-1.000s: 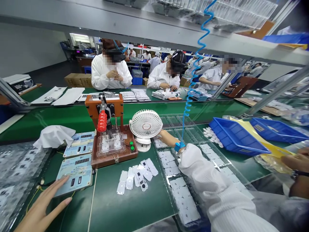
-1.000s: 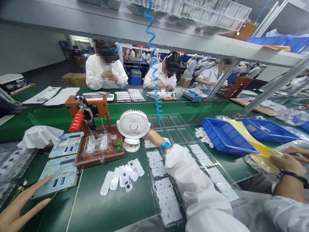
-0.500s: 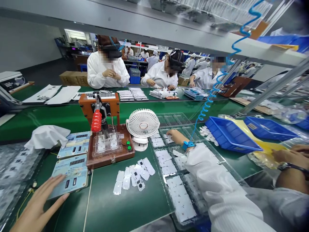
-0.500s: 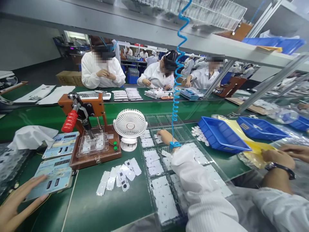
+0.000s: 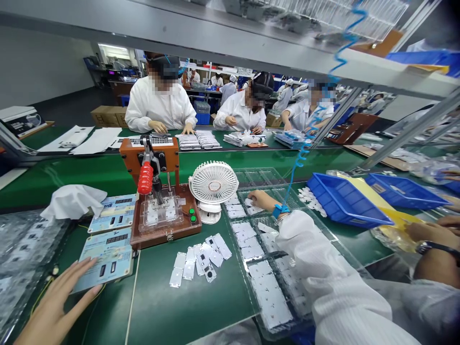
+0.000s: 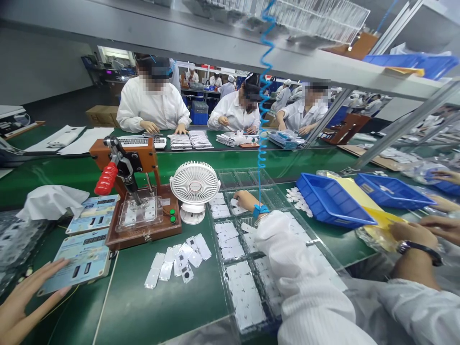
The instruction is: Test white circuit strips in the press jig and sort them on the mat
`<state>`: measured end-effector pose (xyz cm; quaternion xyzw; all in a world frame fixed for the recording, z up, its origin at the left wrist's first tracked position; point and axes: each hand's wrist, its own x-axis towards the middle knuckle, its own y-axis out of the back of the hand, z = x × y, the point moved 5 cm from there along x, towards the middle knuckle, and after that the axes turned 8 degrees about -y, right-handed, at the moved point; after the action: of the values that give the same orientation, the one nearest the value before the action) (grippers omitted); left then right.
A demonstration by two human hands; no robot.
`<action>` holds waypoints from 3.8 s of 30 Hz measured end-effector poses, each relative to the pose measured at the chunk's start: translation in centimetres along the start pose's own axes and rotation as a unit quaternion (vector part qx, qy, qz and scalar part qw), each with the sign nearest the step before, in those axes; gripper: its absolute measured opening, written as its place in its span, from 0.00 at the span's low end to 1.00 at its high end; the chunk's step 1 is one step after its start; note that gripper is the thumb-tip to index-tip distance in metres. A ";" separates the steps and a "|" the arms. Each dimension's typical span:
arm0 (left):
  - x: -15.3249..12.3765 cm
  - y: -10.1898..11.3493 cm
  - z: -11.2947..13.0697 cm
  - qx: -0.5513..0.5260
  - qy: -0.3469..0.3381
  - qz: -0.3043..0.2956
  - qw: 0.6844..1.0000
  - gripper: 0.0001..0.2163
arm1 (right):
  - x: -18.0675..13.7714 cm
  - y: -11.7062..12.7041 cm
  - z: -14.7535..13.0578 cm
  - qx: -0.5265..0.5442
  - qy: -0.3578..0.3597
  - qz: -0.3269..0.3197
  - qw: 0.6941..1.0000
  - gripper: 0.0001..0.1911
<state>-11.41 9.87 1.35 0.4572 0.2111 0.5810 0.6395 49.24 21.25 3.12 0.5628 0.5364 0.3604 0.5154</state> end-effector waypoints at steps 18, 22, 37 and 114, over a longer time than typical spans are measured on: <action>-0.2 0.6 0.1 0.011 0.034 0.002 0.999 0.22 | 1.0 0.2 -0.7 0.018 0.033 -0.023 0.999 0.08; 0.2 1.6 1.8 0.009 0.026 0.020 0.999 0.23 | 0.0 0.1 -1.9 0.012 0.045 -0.016 0.999 0.14; 3.6 -9.7 18.4 -0.085 -0.289 -0.269 0.915 0.40 | -11.5 4.8 -11.5 0.083 0.144 0.033 0.986 0.09; 3.7 -12.1 18.1 0.029 -0.291 -0.136 0.947 0.33 | -7.2 -1.0 -29.1 0.009 0.473 0.093 0.876 0.22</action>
<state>10.63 8.34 1.19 0.5915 0.0927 0.3244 0.7323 19.94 19.75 9.30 0.3768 0.6647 0.6251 0.1597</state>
